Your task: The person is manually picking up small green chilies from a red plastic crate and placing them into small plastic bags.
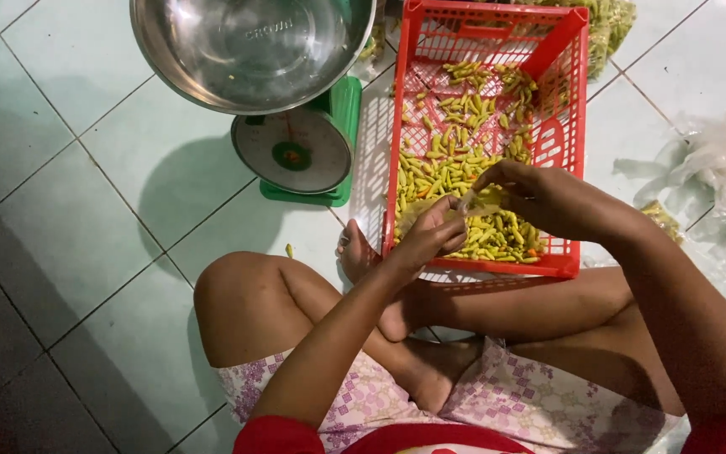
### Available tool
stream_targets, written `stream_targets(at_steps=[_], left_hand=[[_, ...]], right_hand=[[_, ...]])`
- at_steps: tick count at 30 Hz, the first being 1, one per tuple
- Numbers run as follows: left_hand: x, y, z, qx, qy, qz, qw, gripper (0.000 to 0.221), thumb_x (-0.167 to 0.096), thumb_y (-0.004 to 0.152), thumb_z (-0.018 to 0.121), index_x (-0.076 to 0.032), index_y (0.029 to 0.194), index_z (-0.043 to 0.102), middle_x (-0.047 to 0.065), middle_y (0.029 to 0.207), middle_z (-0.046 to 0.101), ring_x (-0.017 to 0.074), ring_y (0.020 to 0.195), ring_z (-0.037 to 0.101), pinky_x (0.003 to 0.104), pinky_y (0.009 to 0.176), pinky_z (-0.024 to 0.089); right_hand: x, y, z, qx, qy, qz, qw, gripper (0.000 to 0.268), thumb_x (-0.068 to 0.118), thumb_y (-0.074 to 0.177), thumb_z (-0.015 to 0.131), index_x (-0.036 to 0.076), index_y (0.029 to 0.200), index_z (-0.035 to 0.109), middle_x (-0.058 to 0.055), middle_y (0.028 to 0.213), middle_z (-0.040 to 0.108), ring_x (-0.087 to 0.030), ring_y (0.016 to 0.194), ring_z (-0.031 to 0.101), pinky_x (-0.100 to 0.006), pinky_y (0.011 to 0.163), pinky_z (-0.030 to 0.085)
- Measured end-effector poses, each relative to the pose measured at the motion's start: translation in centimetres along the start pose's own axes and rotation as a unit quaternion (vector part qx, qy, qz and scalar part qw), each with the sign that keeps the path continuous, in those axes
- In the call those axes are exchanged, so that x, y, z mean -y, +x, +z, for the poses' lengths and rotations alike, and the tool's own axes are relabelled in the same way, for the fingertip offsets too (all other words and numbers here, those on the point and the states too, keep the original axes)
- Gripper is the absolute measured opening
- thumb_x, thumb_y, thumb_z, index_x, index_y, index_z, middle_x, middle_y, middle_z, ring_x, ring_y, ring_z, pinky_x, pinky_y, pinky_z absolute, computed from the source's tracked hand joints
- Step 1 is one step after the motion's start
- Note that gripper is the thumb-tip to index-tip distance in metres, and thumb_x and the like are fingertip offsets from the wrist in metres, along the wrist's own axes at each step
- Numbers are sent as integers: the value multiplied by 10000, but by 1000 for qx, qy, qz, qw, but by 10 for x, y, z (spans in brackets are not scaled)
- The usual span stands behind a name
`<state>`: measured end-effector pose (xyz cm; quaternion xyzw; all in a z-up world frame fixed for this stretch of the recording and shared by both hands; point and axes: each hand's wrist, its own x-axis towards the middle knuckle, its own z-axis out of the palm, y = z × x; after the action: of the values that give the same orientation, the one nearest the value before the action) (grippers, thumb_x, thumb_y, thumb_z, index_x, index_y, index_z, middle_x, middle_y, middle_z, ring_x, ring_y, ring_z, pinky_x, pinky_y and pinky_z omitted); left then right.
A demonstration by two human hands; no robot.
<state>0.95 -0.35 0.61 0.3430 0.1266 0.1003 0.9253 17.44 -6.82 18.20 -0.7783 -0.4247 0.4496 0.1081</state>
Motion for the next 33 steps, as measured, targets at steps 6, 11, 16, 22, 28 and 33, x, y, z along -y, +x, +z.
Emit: stream_targets(at_steps=[6,11,16,22,28,33], left_hand=[[2,-1,6,-4,8,9,1000,249,41,957,465,-59,1185,458,-60,534,295,17,484,229,183,490,207],[16,9,-15,2,2,-12,1000,167,-42,1008,510,-85,1168,484,-53,623,398,26,497,318,172,468,266],[-1,4,-21,-29,26,-38,999,316,-100,1043,510,-23,1345,462,-74,681,454,27,534,396,155,482,328],[-14,-1,-14,-9,-10,29,999,127,-16,994,474,-93,1093,453,-74,569,328,-12,468,278,159,461,260],[-45,-11,0,-45,1,12,999,130,-24,991,530,-106,1070,468,-66,581,360,-31,467,289,145,456,266],[-54,-20,3,-79,9,4,997,163,-34,966,554,-129,1085,496,-77,617,401,-52,518,333,107,506,297]], right_hand=[[-45,30,19,-78,-59,-34,995,430,-77,999,556,55,1407,581,-310,1251,695,-496,1156,674,-549,934,586],[-36,23,12,-115,-74,-98,986,429,-44,957,610,84,1366,633,-221,1171,740,-361,944,727,-432,750,627],[-62,35,4,-236,-45,-210,948,218,10,998,679,6,1214,707,-163,1115,763,-265,975,758,-323,820,647],[-170,121,53,-120,-55,-68,989,275,71,981,642,50,1239,737,-300,1091,760,-524,1058,699,-616,937,538],[-166,180,98,-174,-230,-241,927,442,164,825,788,64,1255,754,-181,1350,697,-532,1330,546,-564,1100,498],[-118,172,122,-89,45,-52,994,521,396,842,760,122,1282,705,-144,1282,718,-404,1262,603,-504,1161,410]])
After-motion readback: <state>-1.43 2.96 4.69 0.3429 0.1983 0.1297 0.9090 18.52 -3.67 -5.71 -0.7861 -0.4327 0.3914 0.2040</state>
